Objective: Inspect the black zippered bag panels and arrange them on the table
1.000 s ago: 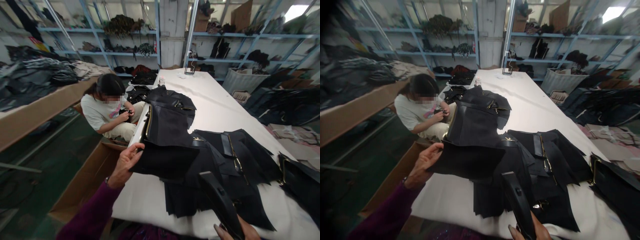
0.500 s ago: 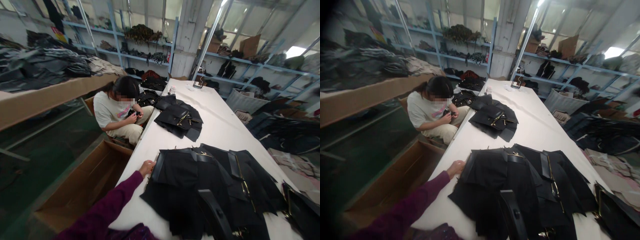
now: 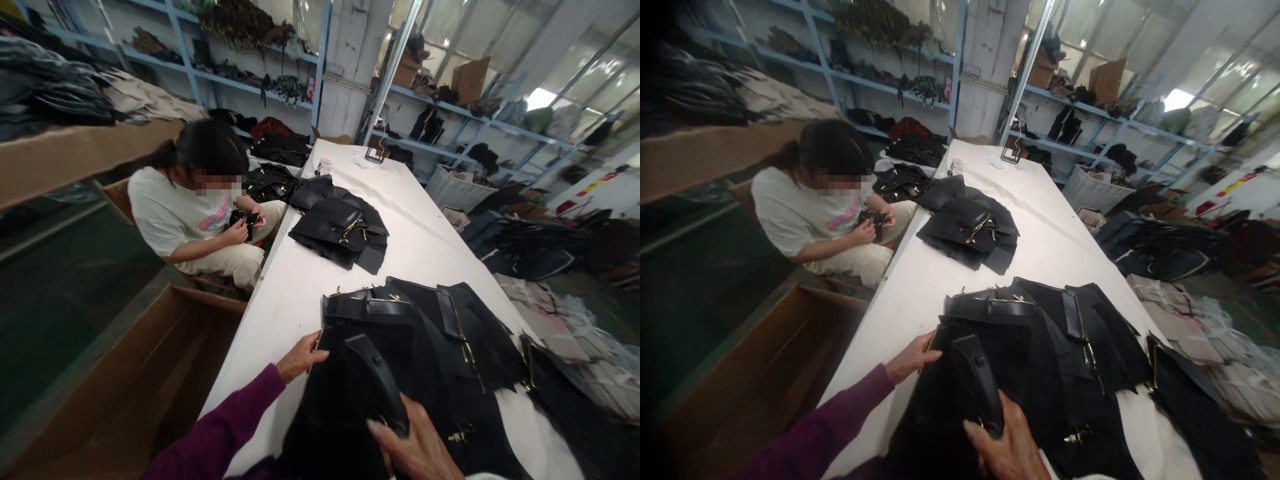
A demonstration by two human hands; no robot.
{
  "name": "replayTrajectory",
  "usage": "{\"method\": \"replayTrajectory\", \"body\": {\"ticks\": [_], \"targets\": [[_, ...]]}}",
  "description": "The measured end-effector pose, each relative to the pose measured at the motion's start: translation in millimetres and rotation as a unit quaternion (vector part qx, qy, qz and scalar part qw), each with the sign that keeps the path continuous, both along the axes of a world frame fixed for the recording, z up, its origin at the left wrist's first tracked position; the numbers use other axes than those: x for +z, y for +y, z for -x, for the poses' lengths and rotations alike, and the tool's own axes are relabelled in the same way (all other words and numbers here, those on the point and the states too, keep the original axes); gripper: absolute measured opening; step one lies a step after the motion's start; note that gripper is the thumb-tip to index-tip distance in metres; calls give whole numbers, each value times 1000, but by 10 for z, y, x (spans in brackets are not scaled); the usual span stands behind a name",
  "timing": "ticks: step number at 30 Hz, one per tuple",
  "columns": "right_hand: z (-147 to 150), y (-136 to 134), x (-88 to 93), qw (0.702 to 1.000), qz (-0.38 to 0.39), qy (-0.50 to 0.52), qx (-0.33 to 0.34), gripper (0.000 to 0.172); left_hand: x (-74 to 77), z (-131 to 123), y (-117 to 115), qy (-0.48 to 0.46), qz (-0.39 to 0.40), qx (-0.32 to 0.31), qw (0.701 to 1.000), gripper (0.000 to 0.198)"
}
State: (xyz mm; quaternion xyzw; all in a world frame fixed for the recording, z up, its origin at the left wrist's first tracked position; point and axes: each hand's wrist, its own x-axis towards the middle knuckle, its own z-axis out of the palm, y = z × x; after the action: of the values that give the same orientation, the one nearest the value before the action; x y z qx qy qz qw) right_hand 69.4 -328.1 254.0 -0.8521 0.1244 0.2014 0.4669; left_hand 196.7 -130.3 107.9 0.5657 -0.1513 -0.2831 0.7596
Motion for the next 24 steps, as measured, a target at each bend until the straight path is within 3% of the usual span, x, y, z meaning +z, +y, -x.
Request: {"method": "replayTrajectory", "body": {"ticks": [6,10,14,17,21,24], "targets": [[-402,214,-118,998,-59,-23,28,15,132,206,69,1,-53,-22,998,45],[-531,188,-20,997,-38,-64,12,16,128,328,50,-14,-57,-24,998,39],[-416,105,75,998,-15,-59,14,18,47,336,13,-28,-77,10,997,40],[-222,102,20,999,-14,-30,27,15,13,306,15,-40,-85,16,995,41],[-143,161,-118,999,-33,-12,32,16,51,372,44,-59,-85,-27,994,36],[-245,140,-106,999,-34,-36,14,18,85,462,49,-70,-59,-69,993,35]]}}
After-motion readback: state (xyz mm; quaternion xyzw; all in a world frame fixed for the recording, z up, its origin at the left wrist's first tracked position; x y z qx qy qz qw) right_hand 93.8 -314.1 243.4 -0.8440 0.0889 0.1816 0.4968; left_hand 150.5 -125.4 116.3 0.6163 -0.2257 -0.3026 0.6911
